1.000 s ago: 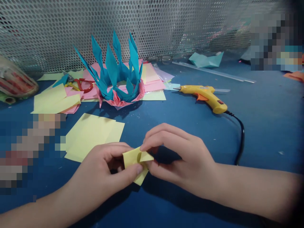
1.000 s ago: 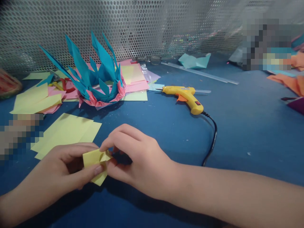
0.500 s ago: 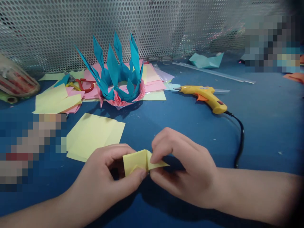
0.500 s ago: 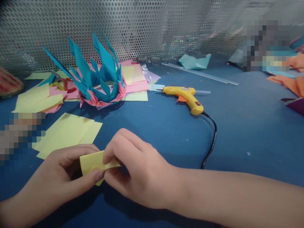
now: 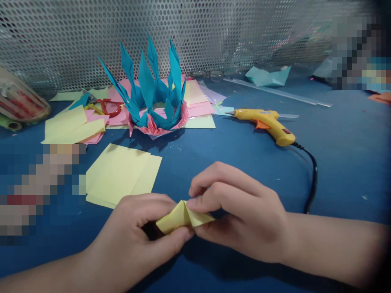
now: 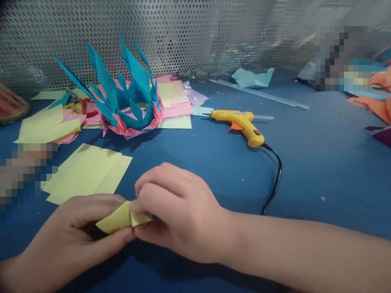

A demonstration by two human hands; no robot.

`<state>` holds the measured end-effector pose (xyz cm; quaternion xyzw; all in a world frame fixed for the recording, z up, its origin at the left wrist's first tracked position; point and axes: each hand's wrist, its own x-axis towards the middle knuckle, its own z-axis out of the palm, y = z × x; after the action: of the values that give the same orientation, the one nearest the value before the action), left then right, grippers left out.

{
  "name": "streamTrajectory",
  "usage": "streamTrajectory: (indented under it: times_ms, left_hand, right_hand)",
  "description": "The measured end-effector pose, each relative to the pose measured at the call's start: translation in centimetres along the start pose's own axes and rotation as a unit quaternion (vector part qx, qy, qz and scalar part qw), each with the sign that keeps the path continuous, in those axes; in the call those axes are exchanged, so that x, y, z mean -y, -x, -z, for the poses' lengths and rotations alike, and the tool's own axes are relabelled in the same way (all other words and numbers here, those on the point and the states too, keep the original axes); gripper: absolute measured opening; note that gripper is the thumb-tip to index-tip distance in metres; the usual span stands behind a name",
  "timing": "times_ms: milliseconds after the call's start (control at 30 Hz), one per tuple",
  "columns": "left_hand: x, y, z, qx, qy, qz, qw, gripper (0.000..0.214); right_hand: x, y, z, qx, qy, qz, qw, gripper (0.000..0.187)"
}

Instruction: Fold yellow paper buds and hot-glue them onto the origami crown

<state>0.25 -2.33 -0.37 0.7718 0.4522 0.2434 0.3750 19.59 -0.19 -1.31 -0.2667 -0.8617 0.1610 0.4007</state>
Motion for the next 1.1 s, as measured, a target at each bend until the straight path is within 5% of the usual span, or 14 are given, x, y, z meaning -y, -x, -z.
streamTrajectory:
  times_ms: [200, 700, 1100]
  left_hand:
    - [-0.1, -0.1, 0.1, -0.008, 0.008, -0.01, 1.0, 0.019]
    - [0.1, -0.4, 0.5, 0.045, 0.07, 0.113, 0.99, 0.02]
    - [0.4, -0.7, 1.5, 0.111, 0.268, 0.237, 0.927, 0.015]
  right_hand:
    - [-0.2, 0.3, 0.2, 0.018, 0.068, 0.093, 0.993, 0.011]
    - [-0.6, 0.0, 0.2, 0.038, -0.013, 0.054, 0.998, 0.009]
    - [-1.0, 0.1, 0.4, 0.04, -0.013, 0.063, 0.997, 0.012]
